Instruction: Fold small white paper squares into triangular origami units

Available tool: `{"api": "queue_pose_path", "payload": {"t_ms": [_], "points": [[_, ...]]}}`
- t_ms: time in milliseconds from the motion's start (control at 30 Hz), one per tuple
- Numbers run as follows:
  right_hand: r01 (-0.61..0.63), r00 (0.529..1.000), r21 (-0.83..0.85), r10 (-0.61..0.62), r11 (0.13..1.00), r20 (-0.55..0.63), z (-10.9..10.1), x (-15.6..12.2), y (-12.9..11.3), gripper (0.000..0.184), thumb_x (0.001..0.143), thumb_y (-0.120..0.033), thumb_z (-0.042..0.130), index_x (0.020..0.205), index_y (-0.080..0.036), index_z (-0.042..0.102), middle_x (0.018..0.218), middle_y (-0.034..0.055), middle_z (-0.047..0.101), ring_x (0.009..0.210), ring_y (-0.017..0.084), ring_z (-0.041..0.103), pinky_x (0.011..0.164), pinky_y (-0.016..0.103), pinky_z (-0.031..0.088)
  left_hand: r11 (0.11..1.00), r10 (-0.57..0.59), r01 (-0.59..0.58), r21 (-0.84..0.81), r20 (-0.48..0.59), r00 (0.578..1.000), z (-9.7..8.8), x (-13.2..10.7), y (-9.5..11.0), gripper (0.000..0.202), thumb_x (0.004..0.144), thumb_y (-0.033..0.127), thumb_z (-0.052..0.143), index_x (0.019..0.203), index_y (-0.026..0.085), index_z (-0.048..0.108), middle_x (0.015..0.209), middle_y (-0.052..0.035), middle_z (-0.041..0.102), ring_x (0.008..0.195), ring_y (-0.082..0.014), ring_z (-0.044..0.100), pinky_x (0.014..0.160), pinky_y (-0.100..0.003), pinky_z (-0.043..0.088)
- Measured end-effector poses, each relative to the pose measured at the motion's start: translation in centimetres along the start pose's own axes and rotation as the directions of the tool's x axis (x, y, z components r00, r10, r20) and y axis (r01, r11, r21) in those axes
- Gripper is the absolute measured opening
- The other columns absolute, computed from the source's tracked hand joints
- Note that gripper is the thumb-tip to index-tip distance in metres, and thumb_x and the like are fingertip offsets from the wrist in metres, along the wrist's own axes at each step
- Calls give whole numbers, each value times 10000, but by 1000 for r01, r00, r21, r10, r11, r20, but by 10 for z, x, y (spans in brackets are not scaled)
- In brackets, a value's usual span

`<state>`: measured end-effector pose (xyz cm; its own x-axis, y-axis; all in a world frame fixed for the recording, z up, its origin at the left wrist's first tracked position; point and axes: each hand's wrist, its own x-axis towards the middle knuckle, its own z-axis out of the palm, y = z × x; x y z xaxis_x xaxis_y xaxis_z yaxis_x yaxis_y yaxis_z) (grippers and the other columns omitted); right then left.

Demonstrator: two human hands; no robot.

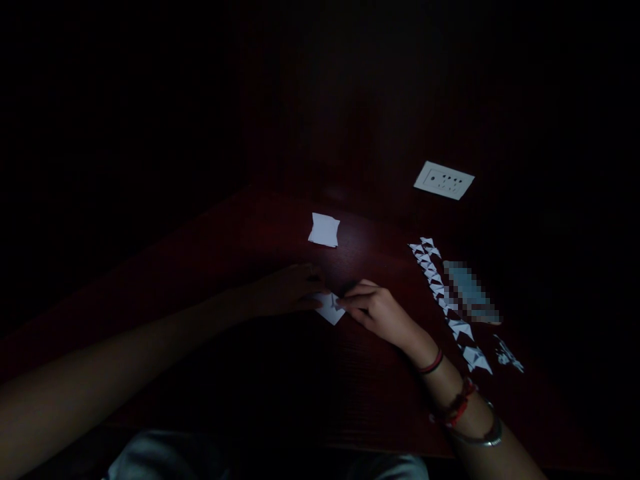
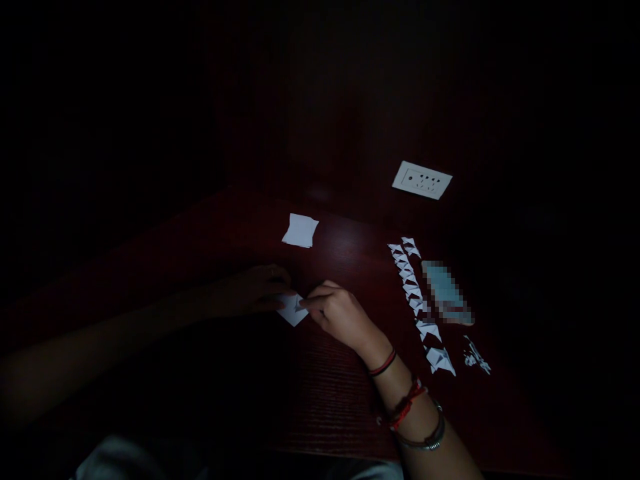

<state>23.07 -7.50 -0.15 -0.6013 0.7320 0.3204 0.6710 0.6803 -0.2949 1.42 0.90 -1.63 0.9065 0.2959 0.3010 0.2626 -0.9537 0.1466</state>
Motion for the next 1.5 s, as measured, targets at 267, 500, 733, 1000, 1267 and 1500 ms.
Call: {"api": "queue_pose_path", "payload": {"t_ms": [267, 500, 733, 1000, 1267, 1500], "points": [[59, 995, -74, -53, 996, 82, -3, 0, 0, 224, 851, -170, 449, 969, -181, 640, 921, 58, 603, 845, 151, 526, 780, 278, 430, 997, 13, -16, -70, -37, 999, 2, -1, 0, 260, 846, 311, 506, 1083, 216, 556, 1029, -49, 507, 960, -181, 473, 835, -295, 367], [62, 994, -98, -53, 993, 92, -4, -2, -2, 229, 843, -159, 458, 997, -185, 625, 948, 58, 593, 869, 155, 526, 800, 286, 429, 999, 10, -12, -39, -44, 999, 9, -2, -4, 337, 844, 302, 502, 1170, 218, 499, 1057, -71, 499, 967, -200, 465, 833, -319, 367], [74, 995, -80, -68, 994, 78, -4, -3, -2, 240, 841, -155, 459, 1019, -190, 616, 955, 58, 589, 892, 154, 527, 821, 292, 429, 998, 68, -68, 4, -47, 997, 11, -1, -5, 311, 849, 239, 482, 1159, 237, 506, 1031, -62, 506, 965, -196, 450, 828, -318, 358], [69, 994, -61, -63, 996, 91, -2, -4, -1, 261, 842, -143, 449, 1046, -180, 607, 974, 61, 581, 881, 155, 527, 806, 283, 442, 999, 44, -44, 7, -45, 998, 10, -1, -2, 279, 850, 236, 484, 1125, 240, 532, 1027, -55, 500, 945, -185, 453, 806, -291, 357], [69, 991, -86, -59, 994, 117, -5, -2, -2, 274, 824, -136, 474, 1063, -191, 598, 973, 58, 578, 891, 155, 527, 816, 298, 440, 987, 60, -52, 152, -50, 997, 11, -4, 0, 302, 867, 251, 454, 1166, 286, 484, 1051, -47, 508, 953, -196, 459, 792, -310, 322], [60, 989, -71, -50, 996, 139, -6, -4, -6, 300, 818, -130, 481, 1090, -199, 587, 998, 58, 573, 913, 160, 530, 851, 308, 429, 985, 15, -9, 173, -30, 999, 8, -3, 3, 316, 838, 230, 500, 1144, 311, 502, 1075, -36, 497, 962, -207, 436, 784, -314, 321]]}}
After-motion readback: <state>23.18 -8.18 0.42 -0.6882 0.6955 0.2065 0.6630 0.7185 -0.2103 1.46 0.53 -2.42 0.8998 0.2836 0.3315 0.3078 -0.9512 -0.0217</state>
